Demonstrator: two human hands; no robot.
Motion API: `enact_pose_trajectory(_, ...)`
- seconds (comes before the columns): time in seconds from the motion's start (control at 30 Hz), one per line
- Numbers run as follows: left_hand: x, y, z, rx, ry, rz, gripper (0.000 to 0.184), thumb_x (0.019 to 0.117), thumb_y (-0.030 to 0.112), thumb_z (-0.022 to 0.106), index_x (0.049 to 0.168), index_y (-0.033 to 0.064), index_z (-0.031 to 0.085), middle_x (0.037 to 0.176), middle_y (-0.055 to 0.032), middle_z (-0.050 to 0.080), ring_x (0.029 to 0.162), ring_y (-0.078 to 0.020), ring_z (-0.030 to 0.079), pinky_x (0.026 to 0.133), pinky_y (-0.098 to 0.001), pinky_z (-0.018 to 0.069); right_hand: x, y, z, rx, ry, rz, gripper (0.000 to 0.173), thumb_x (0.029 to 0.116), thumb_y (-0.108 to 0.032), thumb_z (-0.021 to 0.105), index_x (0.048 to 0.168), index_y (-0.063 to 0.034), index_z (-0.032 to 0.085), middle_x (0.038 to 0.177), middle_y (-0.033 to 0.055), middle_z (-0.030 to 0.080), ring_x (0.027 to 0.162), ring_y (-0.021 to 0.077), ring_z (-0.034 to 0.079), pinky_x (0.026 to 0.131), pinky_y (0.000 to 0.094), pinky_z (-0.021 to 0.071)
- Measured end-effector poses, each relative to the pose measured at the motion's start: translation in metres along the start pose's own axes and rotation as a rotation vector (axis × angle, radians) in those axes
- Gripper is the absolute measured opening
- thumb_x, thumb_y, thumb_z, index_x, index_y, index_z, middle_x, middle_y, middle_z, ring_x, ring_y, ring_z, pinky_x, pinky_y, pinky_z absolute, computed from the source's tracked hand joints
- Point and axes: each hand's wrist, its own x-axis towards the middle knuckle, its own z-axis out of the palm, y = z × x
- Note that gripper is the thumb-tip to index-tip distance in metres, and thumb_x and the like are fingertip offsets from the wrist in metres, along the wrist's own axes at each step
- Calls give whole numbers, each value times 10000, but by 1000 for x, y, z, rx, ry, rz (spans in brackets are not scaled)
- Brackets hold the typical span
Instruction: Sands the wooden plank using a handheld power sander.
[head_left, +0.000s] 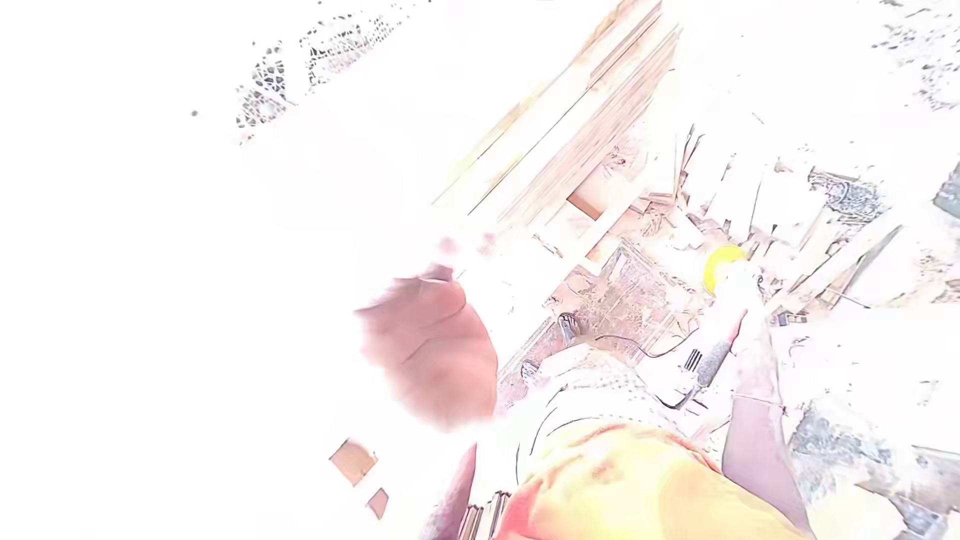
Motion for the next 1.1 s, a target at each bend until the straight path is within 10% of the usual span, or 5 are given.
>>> enact_pose_trajectory(0.1, -141, -118, -86, 734, -215, -469, 332, 1069, 314, 499, 1121, 46, 689, 1033, -61, 741, 952, -164, 722, 850, -362, 612, 38, 11, -9, 19, -83, -22, 575, 1032, -627, 417, 1262, -126, 585, 844, 109, 652, 638, 238, 651, 570, 444, 589)
enact_pose_trajectory(0.23, -302, -182, -178, 1617, -529, -1072, 1031, 748, 620, 797, 1556, 110, 409, 1547, -230, 439, 1429, -444, 414, 1108, -675, 351, 65, 2, 1, -17, -112, 45, 592, 1045, -618, 391, 1225, -86, 580, 817, 123, 636, 633, 248, 648, 574, 445, 591)
enact_pose_trajectory(0.33, -344, -194, -205, 1877, -526, -1081, 499, 957, 268, 617, 1390, 28, 557, 1406, -250, 563, 1337, -436, 519, 1059, -640, 400, 84, -10, 24, -108, -153, 83, 603, 1039, -632, 399, 1218, -86, 579, 811, 114, 644, 630, 238, 658, 572, 432, 597)
enact_pose_trajectory(0.57, -284, -186, -227, 1254, -831, -1640, 453, 864, 239, 699, 1285, 84, 638, 1215, -203, 698, 1160, -401, 665, 955, -657, 511, 122, -18, 130, -667, -356, 48, 715, 846, -730, 656, 1221, -122, 647, 894, 91, 695, 692, 212, 684, 643, 413, 601)
enact_pose_trajectory(1.1, -296, -168, -229, 1492, -823, -1673, 464, 896, 445, 682, 1230, 123, 679, 1206, -162, 719, 1186, -368, 660, 1019, -668, 450, -40, 126, 272, -1457, -1093, -143, 736, 739, -827, 675, 971, -129, 690, 803, 42, 665, 677, 172, 635, 679, 446, 545)
